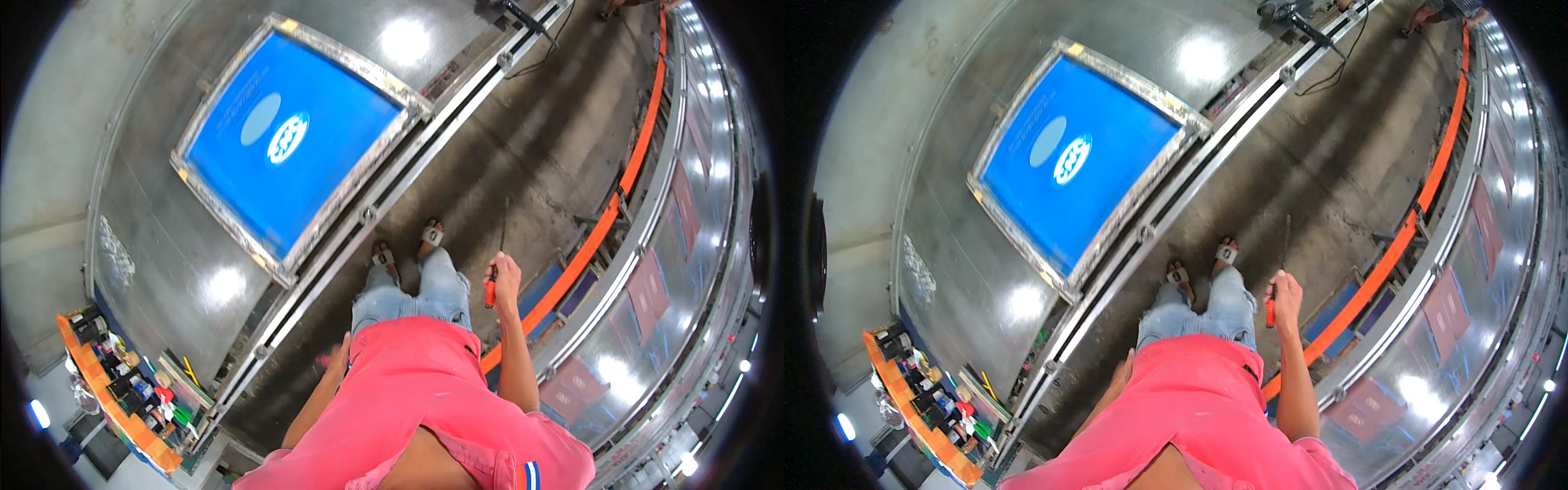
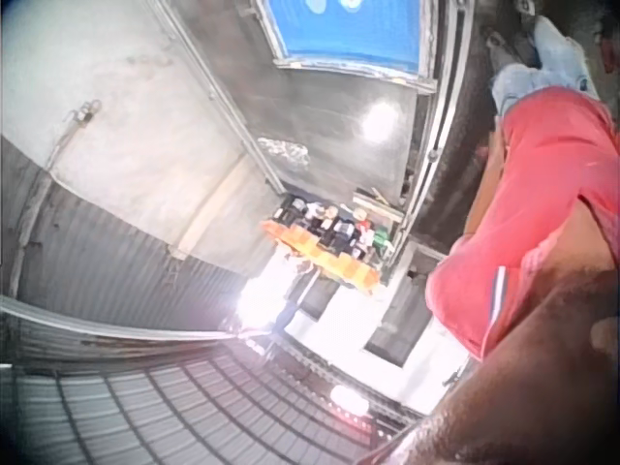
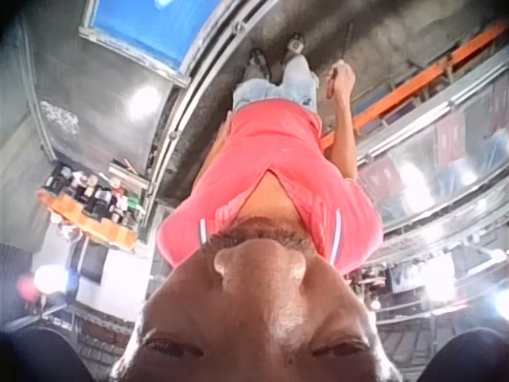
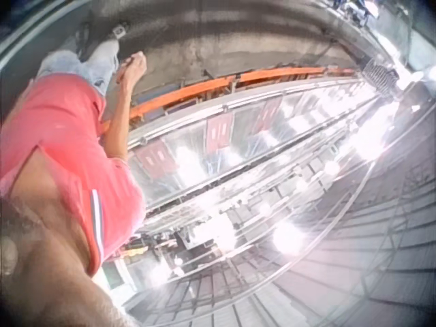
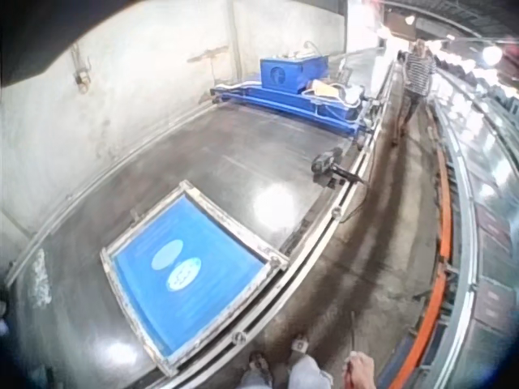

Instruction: The person places a blue CNC-branded panel into a metal frame on a workbench, then uses a screwdriver and a yellow plastic tool to secure the panel edges. A coworker assists by holding the frame and handing tools.

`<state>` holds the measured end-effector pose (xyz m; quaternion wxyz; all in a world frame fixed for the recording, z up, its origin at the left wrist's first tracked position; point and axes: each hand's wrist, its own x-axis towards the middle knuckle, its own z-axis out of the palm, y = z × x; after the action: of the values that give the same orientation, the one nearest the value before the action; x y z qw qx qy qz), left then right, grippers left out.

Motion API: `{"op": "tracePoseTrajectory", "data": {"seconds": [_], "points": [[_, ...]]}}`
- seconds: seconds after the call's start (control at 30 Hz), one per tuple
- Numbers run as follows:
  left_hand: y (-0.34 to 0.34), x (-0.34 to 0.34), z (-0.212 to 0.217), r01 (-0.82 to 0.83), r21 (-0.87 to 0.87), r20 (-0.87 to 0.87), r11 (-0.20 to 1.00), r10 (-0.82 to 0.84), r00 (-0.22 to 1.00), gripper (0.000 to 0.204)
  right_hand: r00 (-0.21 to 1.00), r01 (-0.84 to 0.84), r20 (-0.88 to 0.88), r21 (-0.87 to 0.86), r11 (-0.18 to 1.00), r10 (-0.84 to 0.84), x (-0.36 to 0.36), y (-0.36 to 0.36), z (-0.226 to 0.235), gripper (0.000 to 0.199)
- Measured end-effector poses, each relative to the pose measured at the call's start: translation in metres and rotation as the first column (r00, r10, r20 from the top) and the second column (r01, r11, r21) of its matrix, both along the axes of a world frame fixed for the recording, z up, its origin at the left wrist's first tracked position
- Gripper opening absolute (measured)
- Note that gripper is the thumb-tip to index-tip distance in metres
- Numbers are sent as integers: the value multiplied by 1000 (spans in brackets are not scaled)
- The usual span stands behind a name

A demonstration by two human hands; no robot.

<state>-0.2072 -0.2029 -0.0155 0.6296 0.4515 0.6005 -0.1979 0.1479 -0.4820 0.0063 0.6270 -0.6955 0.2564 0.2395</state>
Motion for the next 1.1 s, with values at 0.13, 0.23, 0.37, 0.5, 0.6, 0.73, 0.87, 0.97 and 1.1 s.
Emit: {"op": "tracePoseTrajectory", "data": {"seconds": [0.13, 0.23, 0.37, 0.5, 0.6, 0.73, 0.87, 0.97, 1.1], "points": [[-15, 8, -26, -316, -300, -201, 900, 264, 943, 59, 1000, 21, -6, 129, 991, -20, 70, 24, -2, 34], [9, 129, 44, -145, -292, -199, 945, 88, 976, 56, 988, -155, 14, 155, 976, 154, 130, 37, -17, 35], [65, 284, 122, 533, 350, 233, 770, -623, 747, 23, 904, -426, 37, 159, 891, 426, 183, 55, -6, 37], [88, 485, 132, 426, 904, -54, 40, -977, 207, 78, 825, -536, -31, 275, 798, 564, 222, 69, 3, 37], [94, 577, 95, 414, 868, -268, -276, -960, -78, 92, 771, -582, -66, 330, 743, 633, 237, 77, 12, 38], [101, 622, 65, 495, 728, -350, -474, -878, -326, 88, 713, -580, -151, 421, 697, 685, 244, 87, 13, 38], [104, 623, 47, 418, 819, -279, -393, -909, -309, 73, 652, -529, -248, 528, 664, 717, 249, 81, 7, 39], [101, 620, 42, 361, 868, -256, -340, -931, -262, 63, 623, -539, -247, 553, 635, 743, 253, 78, -2, 41], [99, 621, 46, 348, 890, -227, -294, -948, -222, 60, 584, -530, -244, 608, 591, 774, 263, 75, -7, 41]]}}
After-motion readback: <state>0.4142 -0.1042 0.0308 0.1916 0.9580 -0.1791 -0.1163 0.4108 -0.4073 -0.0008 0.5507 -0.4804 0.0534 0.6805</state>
